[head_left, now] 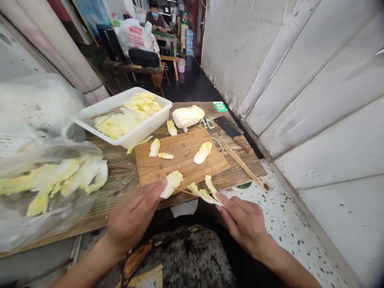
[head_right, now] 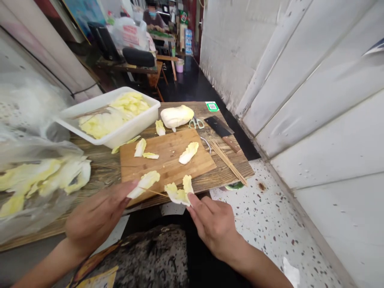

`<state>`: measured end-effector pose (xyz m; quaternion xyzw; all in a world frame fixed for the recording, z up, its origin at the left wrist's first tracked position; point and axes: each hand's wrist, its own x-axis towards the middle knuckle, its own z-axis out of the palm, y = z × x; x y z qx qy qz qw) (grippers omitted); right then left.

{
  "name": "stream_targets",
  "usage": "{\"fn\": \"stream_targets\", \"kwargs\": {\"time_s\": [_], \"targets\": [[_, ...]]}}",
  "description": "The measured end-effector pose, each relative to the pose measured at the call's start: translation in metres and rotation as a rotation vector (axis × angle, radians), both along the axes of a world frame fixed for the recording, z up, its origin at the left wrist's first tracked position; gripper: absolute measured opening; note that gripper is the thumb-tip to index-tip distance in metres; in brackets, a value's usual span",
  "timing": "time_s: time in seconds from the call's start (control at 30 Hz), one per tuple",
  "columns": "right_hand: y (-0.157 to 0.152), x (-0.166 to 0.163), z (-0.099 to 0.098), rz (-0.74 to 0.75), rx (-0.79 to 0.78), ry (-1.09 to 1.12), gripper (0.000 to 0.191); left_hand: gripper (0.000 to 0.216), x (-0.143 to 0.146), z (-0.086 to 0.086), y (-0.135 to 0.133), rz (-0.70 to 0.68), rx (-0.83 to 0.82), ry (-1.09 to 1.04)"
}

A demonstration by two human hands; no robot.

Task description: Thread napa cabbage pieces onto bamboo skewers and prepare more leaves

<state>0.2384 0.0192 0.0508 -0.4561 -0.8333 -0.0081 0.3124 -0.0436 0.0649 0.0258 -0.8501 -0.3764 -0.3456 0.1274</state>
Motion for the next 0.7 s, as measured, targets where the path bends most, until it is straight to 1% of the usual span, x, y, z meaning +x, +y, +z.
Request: {"fn": "stream_targets", "kwargs": {"time_s": [0.1, 0.23, 0.37, 0.57, 0.7], "targets": [[-0.006, 0.001, 0.007, 0.018, 0.079, -0.118, 0.026, 0.055, -0.006, 0.005, -0.007, 0.014, -0.009, 0.063], [-0.009, 0.002, 0.013, 0.039, 0.105, -0.194, 0.028, 0.062, -0.008, 0.010, -0.011, 0.039, -0.012, 0.053], [-0.010, 0.004, 0.015, 0.049, 0.098, -0.223, 0.030, 0.068, -0.006, 0.012, -0.013, 0.032, -0.075, 0.025], [-0.011, 0.010, 0.011, 0.058, 0.072, -0.249, 0.038, 0.066, -0.004, 0.009, -0.010, 0.024, -0.135, -0.051], [-0.012, 0.013, 0.010, 0.066, 0.049, -0.272, 0.044, 0.065, -0.005, 0.014, -0.007, -0.007, -0.149, -0.066]]}}
